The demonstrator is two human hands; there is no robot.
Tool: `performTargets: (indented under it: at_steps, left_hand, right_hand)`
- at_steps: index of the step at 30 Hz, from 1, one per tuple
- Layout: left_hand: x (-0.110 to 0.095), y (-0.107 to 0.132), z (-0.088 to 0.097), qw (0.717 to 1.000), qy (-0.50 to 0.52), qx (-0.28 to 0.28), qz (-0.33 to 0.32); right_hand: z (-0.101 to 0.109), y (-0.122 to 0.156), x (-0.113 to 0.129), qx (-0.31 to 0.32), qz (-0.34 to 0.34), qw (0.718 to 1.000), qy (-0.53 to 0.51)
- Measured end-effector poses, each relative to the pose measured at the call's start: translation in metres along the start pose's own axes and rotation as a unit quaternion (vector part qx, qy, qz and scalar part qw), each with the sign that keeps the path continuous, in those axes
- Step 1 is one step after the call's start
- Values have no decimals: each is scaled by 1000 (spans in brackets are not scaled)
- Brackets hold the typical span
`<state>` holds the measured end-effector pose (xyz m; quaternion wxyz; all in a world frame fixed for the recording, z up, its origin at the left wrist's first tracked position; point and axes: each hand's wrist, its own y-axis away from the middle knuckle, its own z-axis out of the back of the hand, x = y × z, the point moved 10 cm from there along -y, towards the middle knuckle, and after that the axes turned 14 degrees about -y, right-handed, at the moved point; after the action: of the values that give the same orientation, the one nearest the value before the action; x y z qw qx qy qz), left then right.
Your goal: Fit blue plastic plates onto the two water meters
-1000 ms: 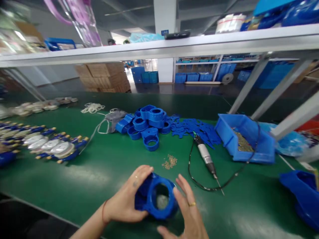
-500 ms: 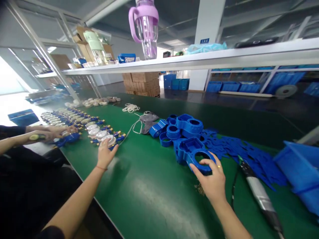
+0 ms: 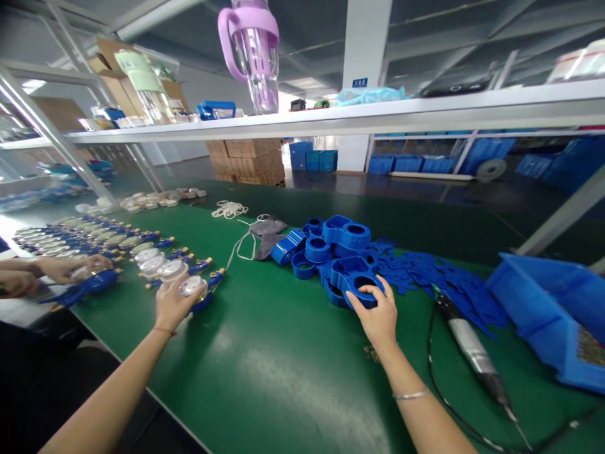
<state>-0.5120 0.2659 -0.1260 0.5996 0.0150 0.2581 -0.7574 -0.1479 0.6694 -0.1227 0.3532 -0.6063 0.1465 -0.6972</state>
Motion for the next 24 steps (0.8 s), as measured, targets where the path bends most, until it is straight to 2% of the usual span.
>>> performTargets:
  at_steps: [2,5,8,11,12,14,16,18,20,22,24]
  left_hand:
    - [-11,31,5,999,33,-4,-13]
    - [-36,86,10,994,98,-9,-40]
    - [-73,139,9,983,168,4,-76]
    - [-112,187,0,969,218,49,-104]
    - [-123,203,-3,965,227,68,-108]
    - [-139,232,-8,958,243,102,-114]
    - [-150,251,-10,946,261,133,-139]
    - [-154,248,-8,936,265,146,-182]
    - [-140,214,-2,948,224,115,-195]
    - [-103,151,8,981,133,43,-136]
    - [-60,81,16,995,74,1,-64]
  right_hand:
    - [-1,3,9,-4,14,1000,-3]
    - [-20,4,17,16,31,999,-2]
    - [-41,0,9,26,11,999,24]
    - [-44,-2,6,18,-28,998,62]
    - [-42,0,12,17,-32,997,72]
    - [-38,9,38,39,-10,997,60]
    - [-43,32,77,117,33,993,-8]
    - [-57,70,109,242,40,965,-93]
    - [-70,114,126,338,49,936,-82]
    - [-77,146,135,375,87,920,-71]
    - [-82,160,134,372,97,921,-69]
